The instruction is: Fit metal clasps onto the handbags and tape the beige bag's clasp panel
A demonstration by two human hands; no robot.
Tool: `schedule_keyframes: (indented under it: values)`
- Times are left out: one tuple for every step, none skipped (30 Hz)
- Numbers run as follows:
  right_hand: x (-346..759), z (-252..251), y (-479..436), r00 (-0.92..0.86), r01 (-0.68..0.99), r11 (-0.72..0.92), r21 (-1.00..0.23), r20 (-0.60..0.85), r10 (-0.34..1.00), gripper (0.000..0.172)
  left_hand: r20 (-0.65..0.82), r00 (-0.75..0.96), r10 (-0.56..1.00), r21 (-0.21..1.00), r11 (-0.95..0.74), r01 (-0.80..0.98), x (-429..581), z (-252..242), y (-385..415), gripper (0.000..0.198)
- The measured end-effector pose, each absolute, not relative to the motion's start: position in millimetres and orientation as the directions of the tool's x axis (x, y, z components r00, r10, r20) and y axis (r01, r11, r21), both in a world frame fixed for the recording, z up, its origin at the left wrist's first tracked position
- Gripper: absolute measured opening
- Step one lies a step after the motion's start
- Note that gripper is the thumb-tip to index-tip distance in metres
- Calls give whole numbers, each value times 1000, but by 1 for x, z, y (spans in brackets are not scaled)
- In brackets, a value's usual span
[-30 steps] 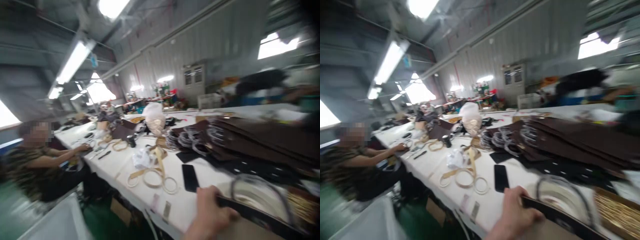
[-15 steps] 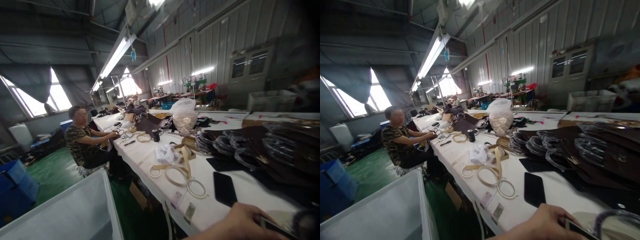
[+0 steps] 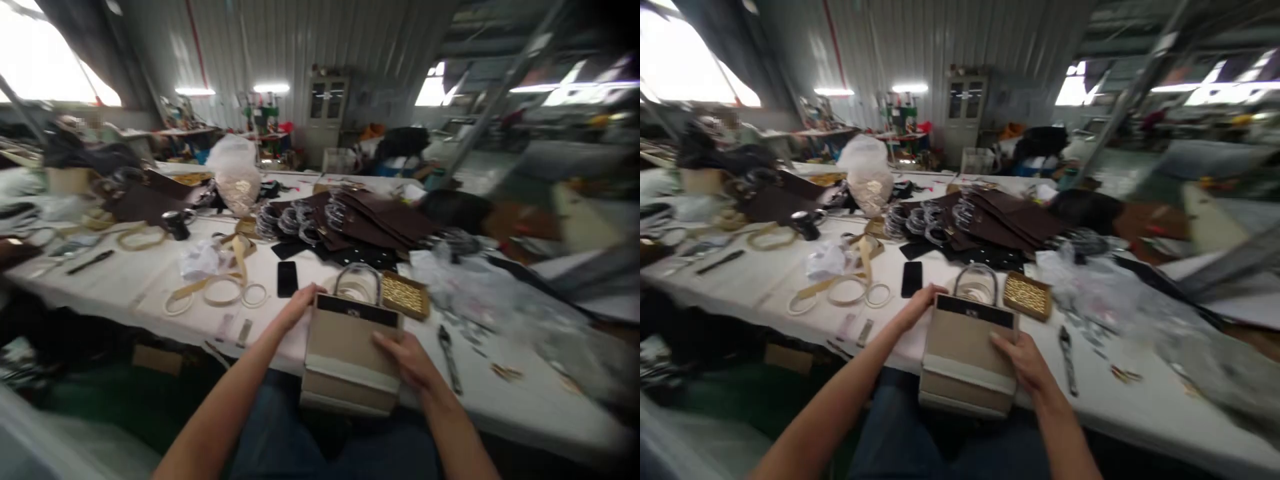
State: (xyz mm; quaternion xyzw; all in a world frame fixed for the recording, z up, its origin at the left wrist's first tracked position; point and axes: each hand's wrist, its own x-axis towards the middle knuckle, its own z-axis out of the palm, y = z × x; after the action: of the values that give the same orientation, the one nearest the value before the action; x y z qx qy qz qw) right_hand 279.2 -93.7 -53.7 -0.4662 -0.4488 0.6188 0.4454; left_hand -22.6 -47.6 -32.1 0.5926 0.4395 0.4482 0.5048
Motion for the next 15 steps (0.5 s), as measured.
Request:
schedule_keyframes:
  values:
    - [296,-55,-101,-163,-137,-234,-962,-211,964,59,66,247,967,997,-74,20,-25,-41,-43,80]
    - [305,-56,-104,-172,-151,-259,-954,-232,957,62,66,269,961,998,-70,3,-28,-49,-40,77]
    - [309,-58,-104,-187,-168,-271,-948,-240,953,65,82,279,957,996,-91,18,-30,-56,-38,73]
    - [309,-60,-102,-198,-181,-273,-945,-237,951,67,104,284,953,990,-126,59,-33,-60,-38,67]
    - [307,-62,-99,-204,-187,-269,-945,-231,951,67,134,284,949,976,-177,128,-35,-62,-39,60]
    - [304,-64,-97,-203,-186,-261,-947,-223,954,68,167,283,945,948,-232,216,-37,-62,-40,54]
    - [302,-66,-95,-201,-182,-250,-951,-213,956,68,196,284,939,908,-283,308,-39,-60,-42,50]
    - [302,-68,-95,-200,-173,-237,-956,-201,959,68,223,284,933,858,-326,397,-40,-57,-44,47]
    - [303,-71,-95,-200,-156,-222,-963,-189,961,68,249,284,926,802,-361,475,-41,-53,-46,43]
    - [305,-73,-96,-198,-130,-199,-971,-172,965,67,277,284,918,750,-391,534,-41,-48,-48,40]
    - [309,-75,-97,-191,-95,-166,-982,-145,971,65,304,286,909,704,-417,575,-41,-43,-50,36]
    - [312,-77,-99,-182,-54,-121,-991,-110,977,63,332,288,898,666,-439,602,-40,-38,-52,32]
    - [315,-80,-100,-169,-14,-69,-998,-65,983,61,358,290,887,635,-459,621,-39,-34,-55,30]
    - [318,-82,-100,-154,23,-12,-1000,-15,988,59,384,285,878,611,-473,635,-39,-31,-58,28]
    - [320,-85,-100,-143,54,39,-998,31,989,57,404,277,872,596,-481,643,-38,-29,-60,28]
